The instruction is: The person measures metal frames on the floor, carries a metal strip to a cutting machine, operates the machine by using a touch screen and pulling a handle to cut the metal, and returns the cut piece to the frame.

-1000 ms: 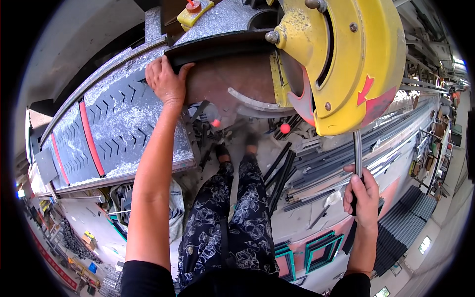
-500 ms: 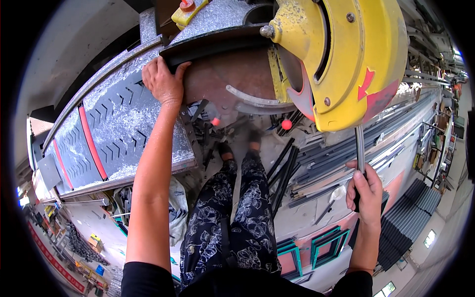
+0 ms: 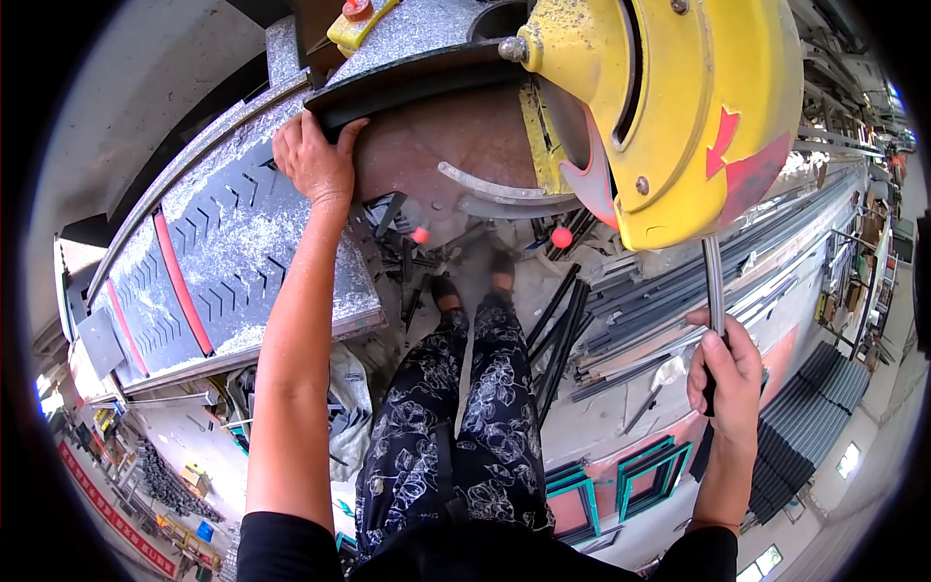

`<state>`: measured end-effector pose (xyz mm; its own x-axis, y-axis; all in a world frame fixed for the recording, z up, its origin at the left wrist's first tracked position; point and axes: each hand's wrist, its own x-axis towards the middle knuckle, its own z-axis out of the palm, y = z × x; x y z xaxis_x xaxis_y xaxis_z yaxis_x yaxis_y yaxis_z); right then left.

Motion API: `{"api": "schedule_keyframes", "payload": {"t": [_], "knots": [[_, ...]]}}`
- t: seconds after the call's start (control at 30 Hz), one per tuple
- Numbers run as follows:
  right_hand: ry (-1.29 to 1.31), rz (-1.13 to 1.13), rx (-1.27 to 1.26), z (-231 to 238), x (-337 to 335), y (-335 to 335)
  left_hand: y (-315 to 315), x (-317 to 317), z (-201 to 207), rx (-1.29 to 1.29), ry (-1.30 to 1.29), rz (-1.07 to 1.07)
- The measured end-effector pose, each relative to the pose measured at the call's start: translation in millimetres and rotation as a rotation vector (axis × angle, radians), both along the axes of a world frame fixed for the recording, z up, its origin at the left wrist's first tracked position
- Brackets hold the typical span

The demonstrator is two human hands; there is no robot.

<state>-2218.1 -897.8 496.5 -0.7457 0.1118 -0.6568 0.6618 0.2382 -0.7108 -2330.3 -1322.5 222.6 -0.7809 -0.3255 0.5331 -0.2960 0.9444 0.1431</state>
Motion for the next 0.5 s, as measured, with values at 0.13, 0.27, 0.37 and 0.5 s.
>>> {"api": "schedule_keyframes", "payload": {"t": [0.13, 0.27, 0.37, 0.5], "knots": [[-0.014, -0.003, 0.007, -7, 2, 1, 1, 0, -1, 0.017, -0.01, 0.003], [-0.01, -0.001, 0.009, -10, 3, 2, 0, -1, -3, 0.002, -0.006, 0.001], [-0.014, -0.002, 0.021, -12, 3, 1, 0, -1, -1, -0.004, -0.018, 0.006], [-0.009, 0.0, 0.02, -14, 3, 2, 2, -1, 0, 0.0, -0.018, 0.009]]}}
